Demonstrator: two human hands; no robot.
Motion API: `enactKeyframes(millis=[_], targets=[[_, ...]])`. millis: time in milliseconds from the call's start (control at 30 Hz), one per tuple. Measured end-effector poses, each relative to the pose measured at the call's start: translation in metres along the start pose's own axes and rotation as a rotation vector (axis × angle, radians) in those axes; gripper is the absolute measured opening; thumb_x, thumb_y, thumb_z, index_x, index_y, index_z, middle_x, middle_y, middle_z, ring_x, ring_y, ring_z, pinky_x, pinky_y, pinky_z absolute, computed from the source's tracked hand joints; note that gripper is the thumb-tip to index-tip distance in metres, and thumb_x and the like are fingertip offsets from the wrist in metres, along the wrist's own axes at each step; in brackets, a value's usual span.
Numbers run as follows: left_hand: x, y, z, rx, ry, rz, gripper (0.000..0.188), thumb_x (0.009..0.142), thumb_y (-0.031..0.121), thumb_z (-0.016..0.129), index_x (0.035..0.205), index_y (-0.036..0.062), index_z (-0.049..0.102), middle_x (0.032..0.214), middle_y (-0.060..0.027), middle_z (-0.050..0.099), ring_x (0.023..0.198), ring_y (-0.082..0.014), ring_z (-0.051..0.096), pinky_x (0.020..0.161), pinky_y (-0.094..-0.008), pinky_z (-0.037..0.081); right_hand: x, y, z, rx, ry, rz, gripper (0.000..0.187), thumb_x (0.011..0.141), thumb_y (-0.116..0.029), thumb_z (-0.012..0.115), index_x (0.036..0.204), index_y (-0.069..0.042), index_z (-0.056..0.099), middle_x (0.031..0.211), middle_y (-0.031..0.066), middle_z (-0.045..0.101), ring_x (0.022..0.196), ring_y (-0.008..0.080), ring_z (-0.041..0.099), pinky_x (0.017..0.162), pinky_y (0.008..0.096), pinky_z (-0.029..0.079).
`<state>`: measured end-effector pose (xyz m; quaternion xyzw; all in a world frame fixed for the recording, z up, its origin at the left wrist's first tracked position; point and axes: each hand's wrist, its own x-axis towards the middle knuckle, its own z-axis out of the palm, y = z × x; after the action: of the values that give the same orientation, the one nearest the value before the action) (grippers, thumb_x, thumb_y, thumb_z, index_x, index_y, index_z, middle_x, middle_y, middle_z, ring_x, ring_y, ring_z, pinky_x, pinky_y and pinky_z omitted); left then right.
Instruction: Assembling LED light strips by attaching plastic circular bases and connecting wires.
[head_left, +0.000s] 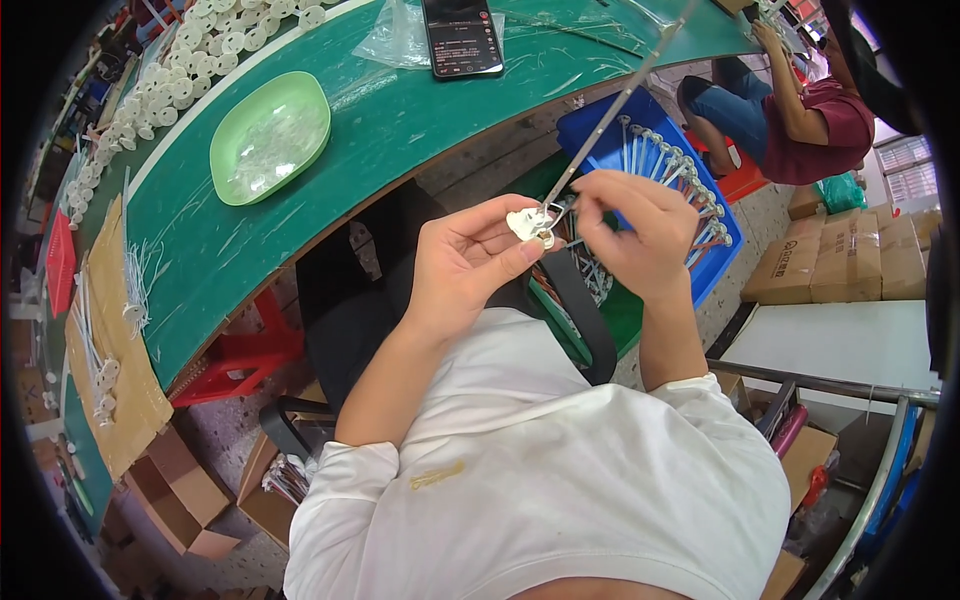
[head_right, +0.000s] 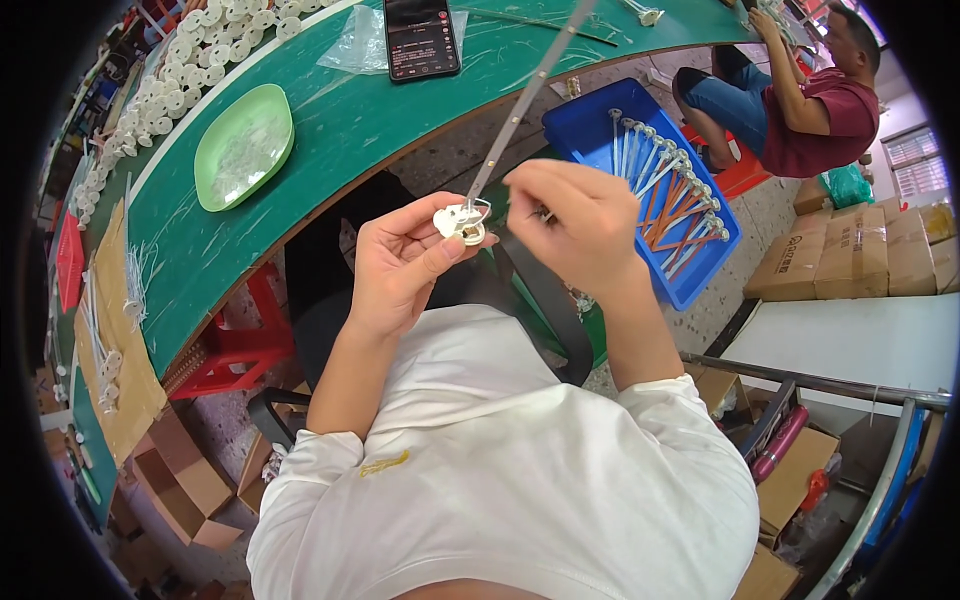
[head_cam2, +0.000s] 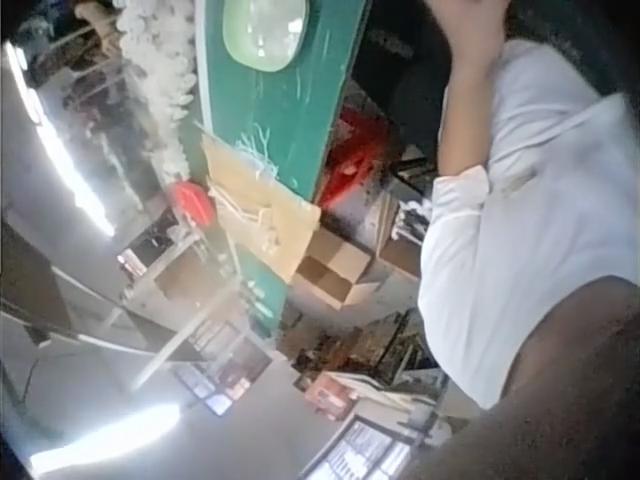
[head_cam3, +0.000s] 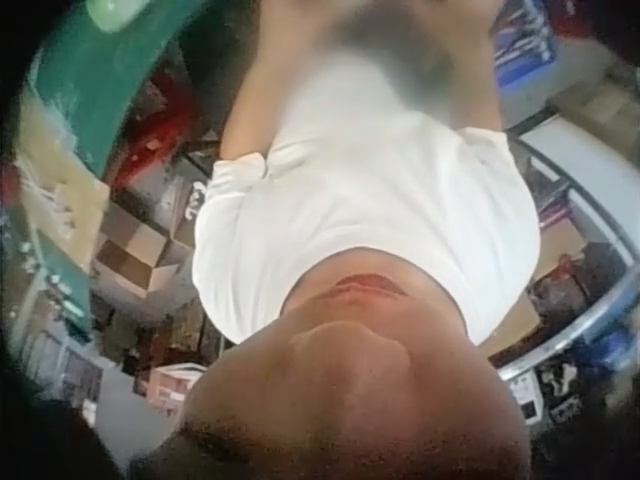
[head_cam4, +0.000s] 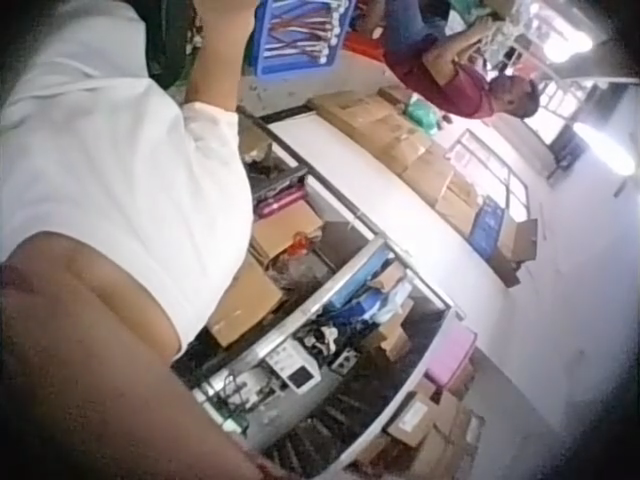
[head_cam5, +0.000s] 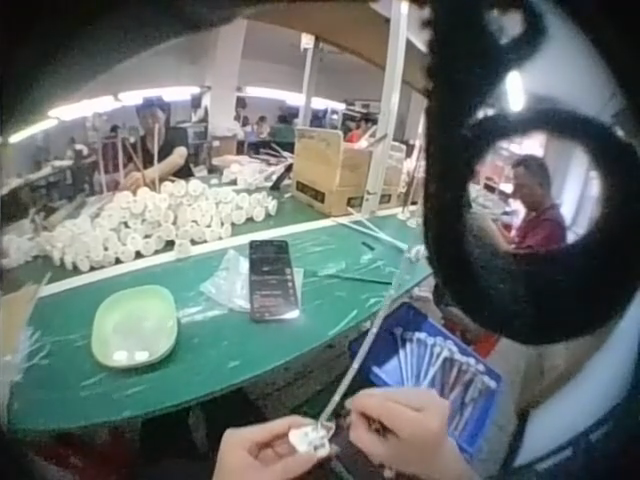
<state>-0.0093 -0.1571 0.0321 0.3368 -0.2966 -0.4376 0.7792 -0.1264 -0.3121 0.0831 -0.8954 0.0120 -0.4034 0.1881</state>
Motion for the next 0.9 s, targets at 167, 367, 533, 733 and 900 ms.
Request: enactKeyframes(millis=[167, 367, 533, 733, 900], targets=[[-0.001, 0.0, 0.002, 0.096, 0.047, 0.123, 0.039, 0.083, -0.007, 0.067, 0.12, -0.009, 0.056, 0.108, -0.0157, 0.066, 0.099, -0.0209, 0.067, 0.09, -0.0301, 0.053, -0.01, 0.004, -0.014, 0.176, 0.109, 0.367, 0.005, 0.084, 0.003, 0.062, 0.08, 0.002, 0.064, 0.078, 0.0093, 0.067, 0.061, 0.008, 0.06, 0.051, 0.0196, 0.045], [0.0, -0.006, 0.004, 0.779, 0.23, 0.539, 0.039, 0.076, -0.008, 0.073, 0.113, -0.0053, 0.063, 0.116, -0.0169, 0.063, 0.102, -0.0206, 0.065, 0.088, -0.0309, 0.054, -0.01, -0.031, 0.006, 1.01, -0.091, 0.734, 0.01, 0.087, 0.002, 0.059, 0.093, -0.001, 0.052, 0.101, 0.0152, 0.063, 0.088, 0.0134, 0.062, 0.055, 0.0199, 0.047], [0.0, -0.001, 0.005, 1.097, 0.263, 0.751, 0.039, 0.071, -0.005, 0.076, 0.108, -0.0043, 0.065, 0.111, -0.0208, 0.066, 0.095, -0.0255, 0.069, 0.082, -0.0299, 0.056, -0.006, -0.033, 0.025, 0.939, 0.032, 0.703, 0.027, 0.079, 0.003, 0.071, 0.098, -0.002, 0.052, 0.097, 0.0089, 0.061, 0.085, 0.0115, 0.06, 0.056, 0.0215, 0.05], [0.001, -0.003, 0.002, 1.232, 0.29, 0.887, 0.038, 0.069, -0.005, 0.077, 0.105, -0.0038, 0.066, 0.109, -0.0218, 0.067, 0.091, -0.0282, 0.07, 0.078, -0.0301, 0.057, -0.006, -0.035, 0.028, 1.009, 0.064, 0.749, 0.034, 0.078, 0.008, 0.069, 0.104, 0.0, 0.05, 0.094, 0.0099, 0.061, 0.086, 0.0138, 0.061, 0.062, 0.0227, 0.051], [-0.001, 0.002, 0.006, 1.068, 0.304, 0.763, 0.037, 0.071, -0.008, 0.072, 0.106, -0.0035, 0.066, 0.107, -0.0187, 0.067, 0.086, -0.026, 0.07, 0.076, -0.0299, 0.057, -0.001, -0.039, 0.007, 1.304, -0.025, 0.908, 0.03, 0.078, 0.005, 0.07, 0.105, 0.001, 0.057, 0.095, 0.0075, 0.062, 0.08, 0.0115, 0.06, 0.07, 0.0225, 0.05]])
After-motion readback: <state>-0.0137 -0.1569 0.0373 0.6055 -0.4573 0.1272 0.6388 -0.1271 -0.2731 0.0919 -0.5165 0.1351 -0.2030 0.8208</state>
